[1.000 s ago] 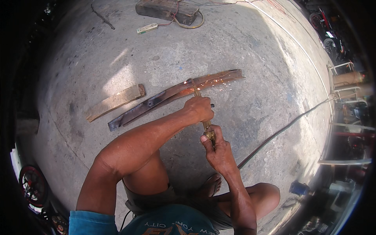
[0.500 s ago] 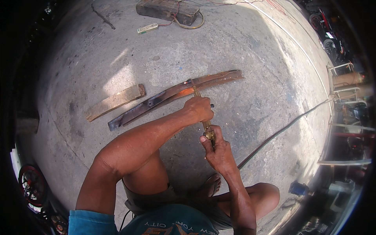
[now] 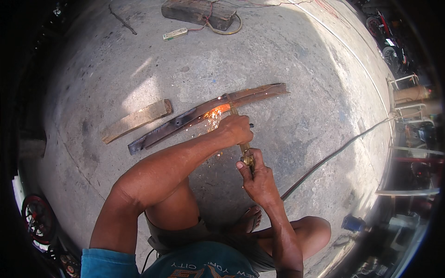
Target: The person uses a welding torch to join two metal pieces on the floor. They hold the torch steadily, moving it along the seam to create a weld while sparks fly. The person remains seated throughout the process.
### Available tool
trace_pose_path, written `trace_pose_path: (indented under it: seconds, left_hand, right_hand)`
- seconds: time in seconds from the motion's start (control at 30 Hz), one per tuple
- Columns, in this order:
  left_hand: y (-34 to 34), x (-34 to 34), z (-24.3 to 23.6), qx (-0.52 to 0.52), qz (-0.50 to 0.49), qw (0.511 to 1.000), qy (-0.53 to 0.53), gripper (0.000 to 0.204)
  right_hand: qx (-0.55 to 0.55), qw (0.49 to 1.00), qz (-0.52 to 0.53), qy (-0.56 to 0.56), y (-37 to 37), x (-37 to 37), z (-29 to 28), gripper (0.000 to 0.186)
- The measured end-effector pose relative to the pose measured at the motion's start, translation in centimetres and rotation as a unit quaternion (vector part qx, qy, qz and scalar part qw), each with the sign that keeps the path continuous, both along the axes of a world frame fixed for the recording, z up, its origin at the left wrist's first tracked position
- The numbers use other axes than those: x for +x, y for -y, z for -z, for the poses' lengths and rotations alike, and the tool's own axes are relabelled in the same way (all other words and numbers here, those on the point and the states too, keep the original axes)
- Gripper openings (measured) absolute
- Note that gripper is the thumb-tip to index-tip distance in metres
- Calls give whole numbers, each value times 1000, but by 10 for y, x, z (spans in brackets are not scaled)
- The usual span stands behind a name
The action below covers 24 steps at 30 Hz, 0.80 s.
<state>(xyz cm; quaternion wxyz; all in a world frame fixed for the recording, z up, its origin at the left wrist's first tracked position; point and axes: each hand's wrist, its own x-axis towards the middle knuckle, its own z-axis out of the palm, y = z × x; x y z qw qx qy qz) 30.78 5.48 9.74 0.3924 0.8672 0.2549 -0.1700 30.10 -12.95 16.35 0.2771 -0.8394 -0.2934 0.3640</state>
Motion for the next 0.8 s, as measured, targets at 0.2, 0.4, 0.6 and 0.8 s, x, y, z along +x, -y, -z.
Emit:
trace_pose_path:
  seconds: [0.2,0.4,0.6,0.8]
  left_hand:
    - [2,1,1,-8,-2,1000,4,33]
    - [1,0,0,-11,-1,1000,-3,32]
    - [0,0,-1,-5,2,1000,-10,31]
    - [1,0,1,4,3,1000,-11,30]
  right_hand:
    - [4,1000,-7,17,0,-1,1,31]
    - [-2,1000,-10,17,0,-1,1,33]
    - [1,1000,-7,9,0,-1,1,34]
    - [3,1000,-7,14,0,-1,1,34]
